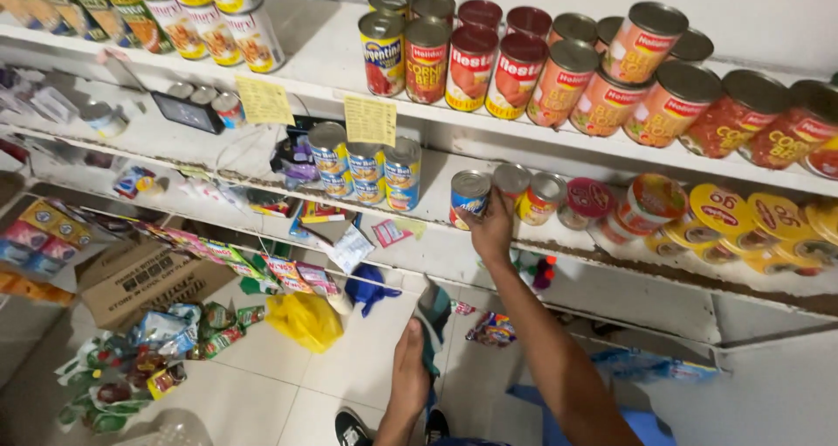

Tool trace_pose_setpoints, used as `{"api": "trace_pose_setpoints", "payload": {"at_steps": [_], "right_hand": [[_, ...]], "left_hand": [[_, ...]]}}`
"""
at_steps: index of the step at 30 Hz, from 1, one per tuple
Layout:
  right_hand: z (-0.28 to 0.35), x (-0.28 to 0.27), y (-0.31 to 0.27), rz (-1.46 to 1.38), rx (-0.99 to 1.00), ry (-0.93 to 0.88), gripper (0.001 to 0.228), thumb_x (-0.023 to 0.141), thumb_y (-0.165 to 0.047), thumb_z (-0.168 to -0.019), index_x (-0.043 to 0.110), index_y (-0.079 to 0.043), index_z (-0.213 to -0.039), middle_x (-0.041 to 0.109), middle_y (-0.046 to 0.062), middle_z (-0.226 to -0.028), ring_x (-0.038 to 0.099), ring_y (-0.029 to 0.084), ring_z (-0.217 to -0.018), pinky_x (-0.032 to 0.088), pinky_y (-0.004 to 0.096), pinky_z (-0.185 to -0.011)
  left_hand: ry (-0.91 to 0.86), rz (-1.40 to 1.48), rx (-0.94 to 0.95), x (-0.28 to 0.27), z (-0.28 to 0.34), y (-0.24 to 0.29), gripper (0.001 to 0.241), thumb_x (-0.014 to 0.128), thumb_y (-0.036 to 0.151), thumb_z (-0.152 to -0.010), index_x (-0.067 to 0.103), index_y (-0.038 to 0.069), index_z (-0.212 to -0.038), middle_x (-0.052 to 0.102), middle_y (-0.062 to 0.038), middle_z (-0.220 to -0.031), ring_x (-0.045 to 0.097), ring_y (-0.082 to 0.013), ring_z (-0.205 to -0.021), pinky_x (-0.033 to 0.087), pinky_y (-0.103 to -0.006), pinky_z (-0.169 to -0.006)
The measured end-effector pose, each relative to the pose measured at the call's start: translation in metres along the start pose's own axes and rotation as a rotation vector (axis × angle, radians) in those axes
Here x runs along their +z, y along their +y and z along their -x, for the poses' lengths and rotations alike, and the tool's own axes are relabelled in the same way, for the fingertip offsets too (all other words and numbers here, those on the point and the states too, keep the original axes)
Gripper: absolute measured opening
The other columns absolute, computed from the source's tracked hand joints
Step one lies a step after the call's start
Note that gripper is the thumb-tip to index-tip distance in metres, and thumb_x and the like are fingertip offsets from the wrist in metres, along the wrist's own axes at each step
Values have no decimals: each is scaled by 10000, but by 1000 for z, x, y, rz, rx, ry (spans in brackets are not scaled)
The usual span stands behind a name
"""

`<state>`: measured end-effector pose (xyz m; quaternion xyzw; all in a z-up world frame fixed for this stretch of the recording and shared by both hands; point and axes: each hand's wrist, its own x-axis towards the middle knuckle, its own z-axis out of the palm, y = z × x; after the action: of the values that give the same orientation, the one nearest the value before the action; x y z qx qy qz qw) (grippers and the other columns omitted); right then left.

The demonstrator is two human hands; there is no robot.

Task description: The recorder wipes a can of milk with a cloth and places it on a shelf.

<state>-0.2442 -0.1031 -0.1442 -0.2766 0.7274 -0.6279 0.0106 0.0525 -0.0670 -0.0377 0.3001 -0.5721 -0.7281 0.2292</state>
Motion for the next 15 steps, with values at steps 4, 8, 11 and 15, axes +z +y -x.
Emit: {"api": "trace_pose_setpoints", "payload": {"at_steps": [4,8,11,15], "right_hand": [[-6,24,12,208,-147,153,842,904,-177,-755,482,53,-1447,479,207,-1396,514,350,-1231,432,387,-1079],[-3,37,12,135,-83,258,793,890,-122,-758,474,29,-1415,465,178,-1349,559,338,-1191,466,394,-1051],[1,40,15,262,-83,330,791,913,-214,-737,501,-7,-1380,509,181,-1286,546,360,-1142,459,442,-1010],[14,44,17,227,43,335,790,909,-263,-770,443,3,-1350,463,180,-1279,553,341,-1135,463,464,-1019]], "left_hand": [[41,50,-22,-15,-8,-13,696,319,467,-1007,605,-42,-1385,668,-124,-1438,606,-235,-1305,367,-320,-1134],[128,111,-217,-23,-14,-9,730,313,504,-983,615,-29,-1379,695,-164,-1379,638,-267,-1221,427,-366,-1079],[134,113,-276,-29,-22,-15,773,303,559,-960,547,7,-1444,611,-181,-1469,577,-322,-1324,380,-432,-1130],[115,97,-228,-35,-25,-12,776,293,552,-964,584,-17,-1403,659,-184,-1412,616,-295,-1281,410,-408,-1116]]}}
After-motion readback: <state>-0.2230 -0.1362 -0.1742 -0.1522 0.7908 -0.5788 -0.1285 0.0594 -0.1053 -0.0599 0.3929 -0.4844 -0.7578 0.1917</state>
